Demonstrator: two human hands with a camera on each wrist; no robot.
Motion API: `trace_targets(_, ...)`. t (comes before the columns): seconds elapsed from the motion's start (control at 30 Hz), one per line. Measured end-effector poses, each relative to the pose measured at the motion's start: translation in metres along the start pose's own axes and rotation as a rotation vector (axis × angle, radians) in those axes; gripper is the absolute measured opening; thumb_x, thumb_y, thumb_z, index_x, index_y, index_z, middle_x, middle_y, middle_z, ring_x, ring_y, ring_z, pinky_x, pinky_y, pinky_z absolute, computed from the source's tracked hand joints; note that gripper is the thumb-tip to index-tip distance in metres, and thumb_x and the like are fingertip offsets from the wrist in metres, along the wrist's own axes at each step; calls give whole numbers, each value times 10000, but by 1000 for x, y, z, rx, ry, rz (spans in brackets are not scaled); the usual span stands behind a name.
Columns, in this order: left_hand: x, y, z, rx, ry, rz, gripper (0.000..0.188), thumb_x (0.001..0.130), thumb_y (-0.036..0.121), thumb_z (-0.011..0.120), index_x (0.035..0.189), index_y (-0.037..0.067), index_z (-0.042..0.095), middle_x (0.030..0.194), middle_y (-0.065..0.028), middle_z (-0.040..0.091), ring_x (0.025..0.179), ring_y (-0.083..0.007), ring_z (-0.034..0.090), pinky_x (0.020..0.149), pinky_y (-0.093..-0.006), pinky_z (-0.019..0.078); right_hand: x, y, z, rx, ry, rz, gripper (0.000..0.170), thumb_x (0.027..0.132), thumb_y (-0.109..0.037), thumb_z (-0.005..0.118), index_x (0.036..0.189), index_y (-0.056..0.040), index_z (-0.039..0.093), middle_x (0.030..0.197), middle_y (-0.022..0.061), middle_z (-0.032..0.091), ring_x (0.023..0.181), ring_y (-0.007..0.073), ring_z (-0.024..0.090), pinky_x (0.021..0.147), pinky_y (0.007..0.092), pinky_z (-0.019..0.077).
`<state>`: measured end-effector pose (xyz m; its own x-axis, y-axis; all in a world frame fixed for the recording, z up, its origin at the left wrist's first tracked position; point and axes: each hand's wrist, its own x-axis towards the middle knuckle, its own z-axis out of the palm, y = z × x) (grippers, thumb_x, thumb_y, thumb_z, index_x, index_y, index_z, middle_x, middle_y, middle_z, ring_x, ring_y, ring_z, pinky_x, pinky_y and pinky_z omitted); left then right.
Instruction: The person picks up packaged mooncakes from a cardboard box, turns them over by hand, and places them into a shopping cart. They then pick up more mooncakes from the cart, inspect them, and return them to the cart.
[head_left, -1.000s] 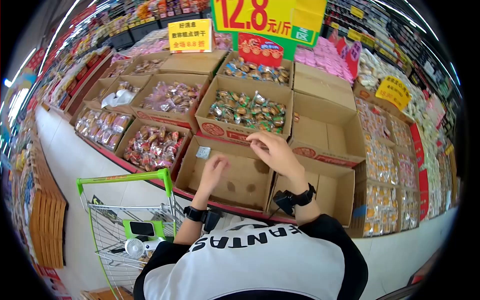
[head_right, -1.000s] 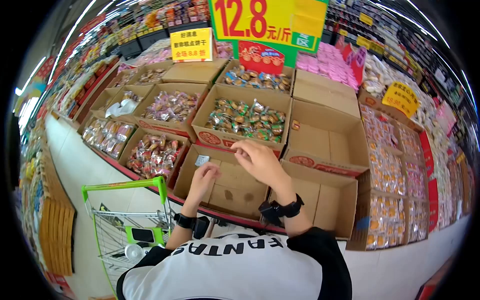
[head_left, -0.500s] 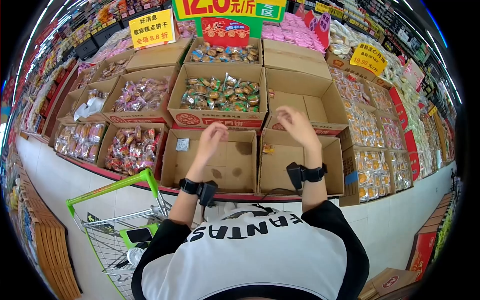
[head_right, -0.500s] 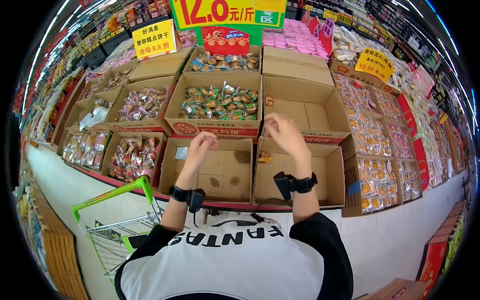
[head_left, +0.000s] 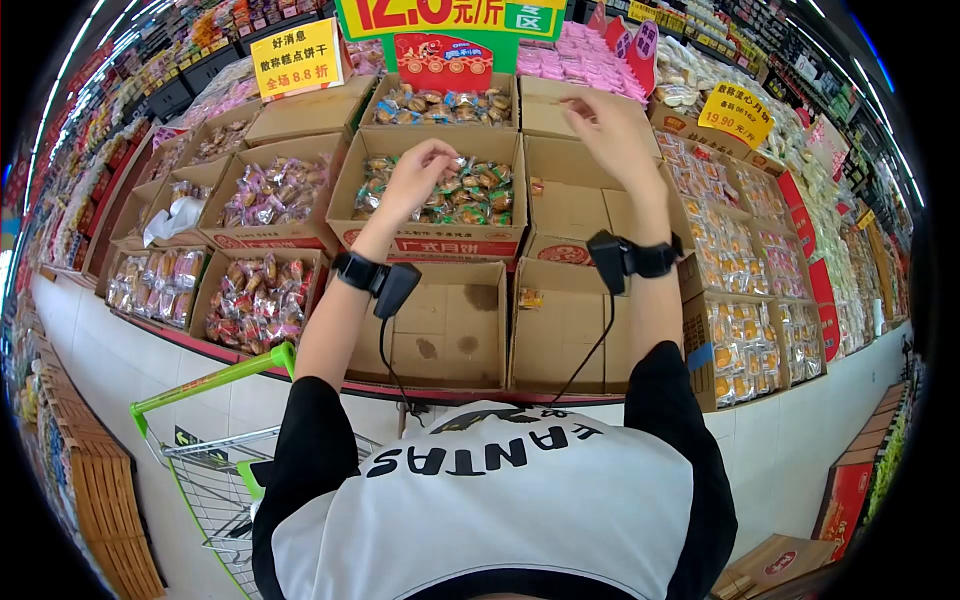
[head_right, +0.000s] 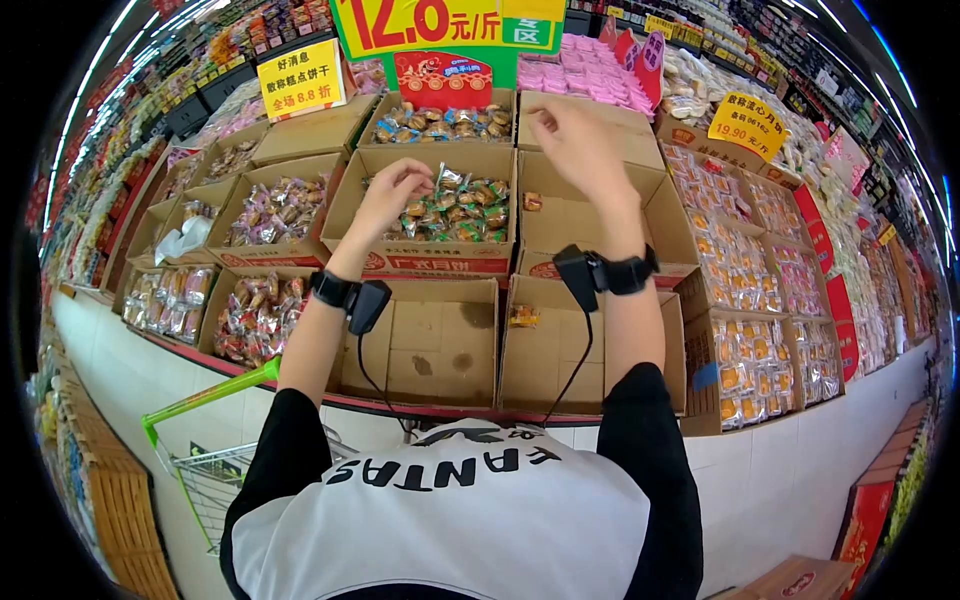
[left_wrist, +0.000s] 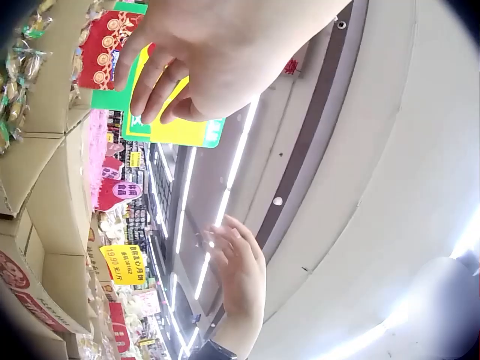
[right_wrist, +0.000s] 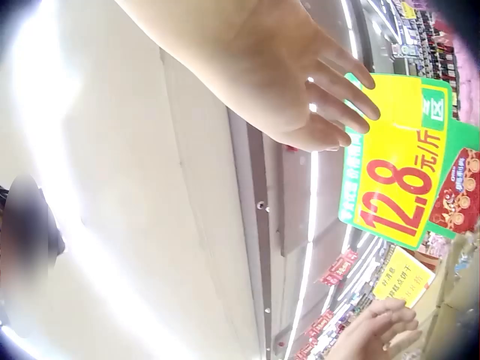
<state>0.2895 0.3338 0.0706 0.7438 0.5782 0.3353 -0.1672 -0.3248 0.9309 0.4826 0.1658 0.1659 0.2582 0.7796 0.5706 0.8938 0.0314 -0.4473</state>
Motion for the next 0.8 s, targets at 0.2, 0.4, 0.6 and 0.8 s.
trace_targets(0.2,41,-29,11,101,-47,-143,133,806,78,431,841,-12,523,721,-58,569,666,-112,546,594,-227,436,26,53,88,-30,-333,44,253,730,-215,517,889,-27,576,823,149,599,764,279,573,677,354,445)
trace_targets(0.4,74,-94,13,210,-154,-296,171,799,136,434,785,-3,533,673,-59,561,617,-130,548,528,-254,431,30,97,176,-8,-692,200,298,711,-245,528,886,-15,597,871,158,600,787,280,575,720,348,439)
trace_targets(0.6,79,-146,20,364,-247,-519,236,815,195,433,735,-6,529,591,-59,518,507,-151,503,439,-301,408,15,112,226,-92,-974,414,405,716,-266,541,1012,10,535,1084,197,505,952,303,511,780,369,420)
trace_targets(0.8,86,-190,17,476,-512,-722,275,790,241,459,699,-18,478,553,-68,449,412,-173,396,357,-329,338,1,160,296,-77,-1040,546,331,741,-238,478,914,29,572,933,170,581,796,261,583,632,384,446)
